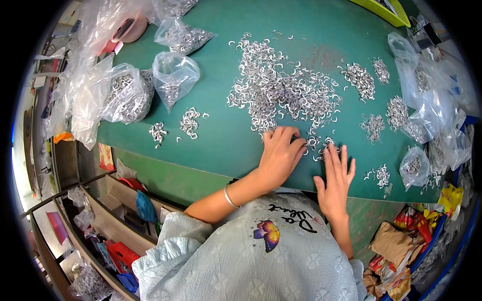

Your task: The person sorts small metal crescent-shaped components on a green table by hand, picking them up from a central pile and grouping them into smaller clusters and plastic bags.

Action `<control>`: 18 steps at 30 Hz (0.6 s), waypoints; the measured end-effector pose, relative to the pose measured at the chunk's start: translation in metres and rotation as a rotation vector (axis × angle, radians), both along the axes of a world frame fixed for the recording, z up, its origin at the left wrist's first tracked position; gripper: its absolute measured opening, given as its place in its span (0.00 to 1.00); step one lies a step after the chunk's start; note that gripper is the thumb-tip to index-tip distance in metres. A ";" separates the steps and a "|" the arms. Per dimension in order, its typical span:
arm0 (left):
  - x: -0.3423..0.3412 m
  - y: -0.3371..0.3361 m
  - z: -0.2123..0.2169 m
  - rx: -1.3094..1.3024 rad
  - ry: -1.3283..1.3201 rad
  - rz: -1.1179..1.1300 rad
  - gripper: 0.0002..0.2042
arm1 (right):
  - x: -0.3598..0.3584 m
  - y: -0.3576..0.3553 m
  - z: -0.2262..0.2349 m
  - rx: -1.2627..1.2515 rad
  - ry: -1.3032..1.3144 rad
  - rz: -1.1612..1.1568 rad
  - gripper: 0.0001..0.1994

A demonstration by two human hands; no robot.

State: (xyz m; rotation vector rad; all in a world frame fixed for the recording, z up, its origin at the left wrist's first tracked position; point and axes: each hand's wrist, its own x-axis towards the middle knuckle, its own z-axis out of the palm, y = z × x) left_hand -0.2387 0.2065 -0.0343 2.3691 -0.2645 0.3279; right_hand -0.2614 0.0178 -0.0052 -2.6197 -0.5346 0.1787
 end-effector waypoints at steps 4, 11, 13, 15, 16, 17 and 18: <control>0.001 0.006 0.001 -0.004 0.023 0.046 0.09 | 0.001 0.008 -0.002 -0.051 -0.018 -0.012 0.28; -0.013 0.022 0.013 -0.035 0.049 -0.021 0.09 | 0.016 0.020 -0.013 0.122 -0.221 -0.148 0.14; -0.018 0.020 0.015 -0.048 0.073 -0.059 0.09 | 0.022 0.030 -0.021 0.143 -0.290 -0.193 0.11; -0.023 0.019 0.015 -0.055 0.087 -0.085 0.09 | 0.029 0.040 -0.021 0.130 -0.333 -0.243 0.08; -0.025 0.018 0.015 -0.060 0.089 -0.097 0.08 | 0.030 0.042 -0.020 0.117 -0.323 -0.250 0.07; -0.026 0.018 0.015 -0.065 0.091 -0.108 0.08 | 0.031 0.043 -0.020 0.103 -0.315 -0.256 0.07; -0.027 0.018 0.014 -0.072 0.093 -0.119 0.08 | 0.031 0.042 -0.020 0.105 -0.323 -0.244 0.07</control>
